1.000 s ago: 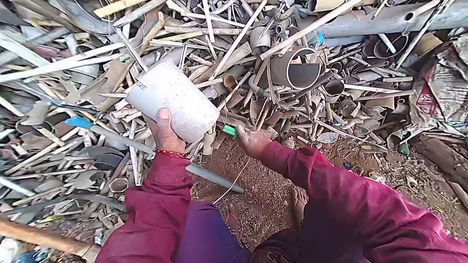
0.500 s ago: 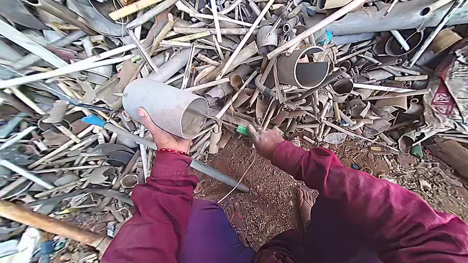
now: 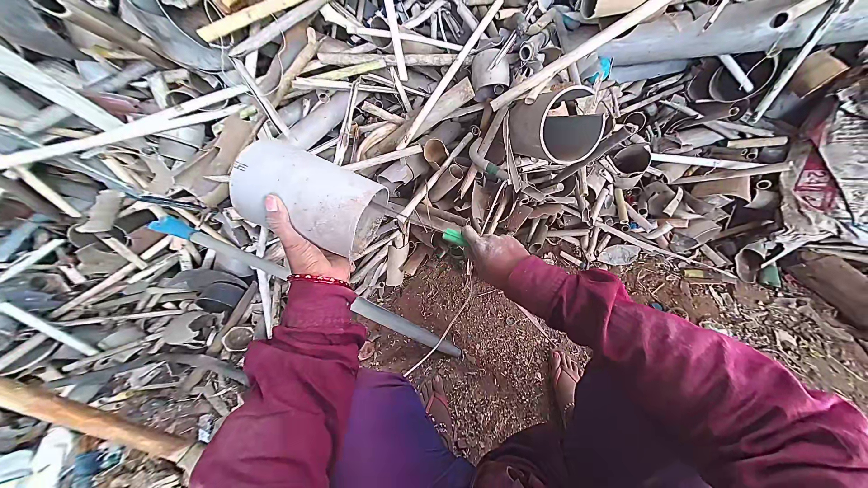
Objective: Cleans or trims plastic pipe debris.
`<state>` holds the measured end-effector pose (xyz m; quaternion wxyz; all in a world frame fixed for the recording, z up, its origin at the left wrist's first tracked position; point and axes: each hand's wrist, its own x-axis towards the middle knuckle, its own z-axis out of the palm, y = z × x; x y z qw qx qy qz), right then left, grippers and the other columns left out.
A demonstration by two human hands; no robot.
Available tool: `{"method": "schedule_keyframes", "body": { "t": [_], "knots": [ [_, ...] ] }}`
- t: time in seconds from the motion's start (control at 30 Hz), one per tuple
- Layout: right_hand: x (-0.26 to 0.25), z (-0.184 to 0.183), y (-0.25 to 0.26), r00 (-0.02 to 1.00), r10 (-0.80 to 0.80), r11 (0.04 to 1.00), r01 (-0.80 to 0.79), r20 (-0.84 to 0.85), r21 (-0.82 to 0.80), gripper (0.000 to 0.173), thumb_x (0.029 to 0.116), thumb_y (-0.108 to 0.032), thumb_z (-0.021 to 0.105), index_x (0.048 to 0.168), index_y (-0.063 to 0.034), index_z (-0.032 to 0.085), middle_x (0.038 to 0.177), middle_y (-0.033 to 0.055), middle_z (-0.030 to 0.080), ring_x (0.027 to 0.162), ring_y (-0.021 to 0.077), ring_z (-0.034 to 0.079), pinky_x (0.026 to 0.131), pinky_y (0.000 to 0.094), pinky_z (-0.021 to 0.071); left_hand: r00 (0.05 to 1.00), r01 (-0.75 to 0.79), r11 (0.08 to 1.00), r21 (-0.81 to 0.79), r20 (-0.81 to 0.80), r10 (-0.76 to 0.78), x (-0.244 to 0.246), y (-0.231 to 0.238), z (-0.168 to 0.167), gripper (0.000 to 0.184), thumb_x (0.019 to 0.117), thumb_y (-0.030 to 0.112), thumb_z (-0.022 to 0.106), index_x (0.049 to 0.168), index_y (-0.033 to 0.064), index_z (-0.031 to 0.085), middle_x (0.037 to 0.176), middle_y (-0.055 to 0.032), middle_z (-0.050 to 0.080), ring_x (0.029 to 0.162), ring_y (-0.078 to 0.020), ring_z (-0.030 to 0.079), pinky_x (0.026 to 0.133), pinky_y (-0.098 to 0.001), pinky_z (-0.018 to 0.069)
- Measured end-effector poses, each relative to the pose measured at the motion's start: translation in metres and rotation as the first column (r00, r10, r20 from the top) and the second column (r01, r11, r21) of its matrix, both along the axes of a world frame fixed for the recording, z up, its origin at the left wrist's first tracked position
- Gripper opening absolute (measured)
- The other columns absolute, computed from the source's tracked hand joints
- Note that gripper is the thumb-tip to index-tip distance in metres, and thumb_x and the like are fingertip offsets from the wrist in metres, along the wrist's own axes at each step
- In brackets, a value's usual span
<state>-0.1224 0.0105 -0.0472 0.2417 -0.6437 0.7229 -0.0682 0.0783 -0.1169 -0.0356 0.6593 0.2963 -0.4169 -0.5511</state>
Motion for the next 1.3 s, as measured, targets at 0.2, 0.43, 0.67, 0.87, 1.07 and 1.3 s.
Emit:
{"method": "schedule_keyframes", "body": {
  "t": [0.2, 0.43, 0.67, 0.87, 1.07, 1.3],
  "knots": [
    [-0.006, 0.001, 0.004, 0.998, 0.038, 0.998, -0.041, 0.054, 0.054, 0.044, 0.1088, -0.020, 0.051, 0.150, -0.0057, 0.044, 0.121, 0.0291, 0.066, 0.115, 0.0467, 0.064, 0.097, 0.0627, 0.0484, 0.999, 0.026, 1.000, 0.011, 0.040, -0.027, 0.001, 0.000, -0.004, 0.050, 0.1081, 0.055, 0.029, 0.148, 0.0256, 0.037, 0.140, 0.0014, 0.055, 0.130, -0.0153, 0.055, 0.107, -0.0432, 0.0490],
    [0.009, 0.007, 0.011, 0.997, 0.068, 0.991, -0.072, 0.037, 0.117, 0.038, 0.1074, -0.015, 0.052, 0.144, -0.0037, 0.049, 0.121, 0.0263, 0.065, 0.116, 0.0434, 0.064, 0.097, 0.0598, 0.0490, 0.993, -0.065, 0.998, 0.021, 0.098, 0.063, -0.001, -0.010, -0.010, 0.051, 0.1083, 0.049, 0.039, 0.151, 0.0210, 0.036, 0.144, -0.0037, 0.054, 0.132, -0.0195, 0.055, 0.106, -0.0469, 0.0498],
    [0.009, 0.013, 0.013, 0.995, 0.082, 0.990, -0.074, -0.060, 0.118, 0.039, 0.1083, -0.016, 0.049, 0.146, -0.0072, 0.047, 0.119, 0.0242, 0.067, 0.114, 0.0428, 0.065, 0.094, 0.0593, 0.0503, 0.991, -0.090, 0.994, 0.062, 0.104, 0.083, 0.002, -0.012, -0.010, 0.053, 0.1084, 0.051, 0.037, 0.152, 0.0212, 0.036, 0.146, -0.0036, 0.053, 0.133, -0.0200, 0.054, 0.107, -0.0473, 0.0491],
    [0.006, 0.017, 0.014, 0.990, 0.141, 0.986, -0.140, -0.005, 0.095, 0.040, 0.1078, -0.014, 0.050, 0.147, -0.0064, 0.048, 0.121, 0.0242, 0.067, 0.116, 0.0414, 0.065, 0.096, 0.0587, 0.0494, 0.994, -0.077, 0.994, 0.075, 0.087, 0.071, 0.003, -0.011, -0.008, 0.051, 0.1081, 0.053, 0.035, 0.150, 0.0238, 0.039, 0.144, -0.0019, 0.054, 0.132, -0.0192, 0.055, 0.106, -0.0476, 0.0492],
    [0.009, 0.019, 0.017, 0.990, 0.074, 0.995, -0.082, 0.120, 0.059, 0.035, 0.1075, -0.018, 0.053, 0.140, -0.0038, 0.054, 0.114, 0.0220, 0.069, 0.107, 0.0369, 0.067, 0.093, 0.0550, 0.0517, 0.997, 0.012, 1.000, 0.007, 0.071, -0.012, 0.005, -0.007, -0.009, 0.051, 0.1081, 0.054, 0.030, 0.150, 0.0251, 0.037, 0.143, 0.0000, 0.054, 0.132, -0.0179, 0.054, 0.107, -0.0463, 0.0489],
    [0.007, 0.020, 0.019, 0.992, 0.059, 0.990, -0.073, 0.114, 0.124, 0.035, 0.1084, -0.017, 0.050, 0.140, -0.0021, 0.051, 0.116, 0.0230, 0.067, 0.109, 0.0367, 0.067, 0.093, 0.0537, 0.0521, 0.997, 0.008, 1.000, 0.000, 0.073, -0.008, 0.008, -0.010, -0.010, 0.050, 0.1090, 0.052, 0.029, 0.150, 0.0242, 0.037, 0.142, -0.0005, 0.055, 0.131, -0.0176, 0.055, 0.106, -0.0454, 0.0494]
  ]
}}
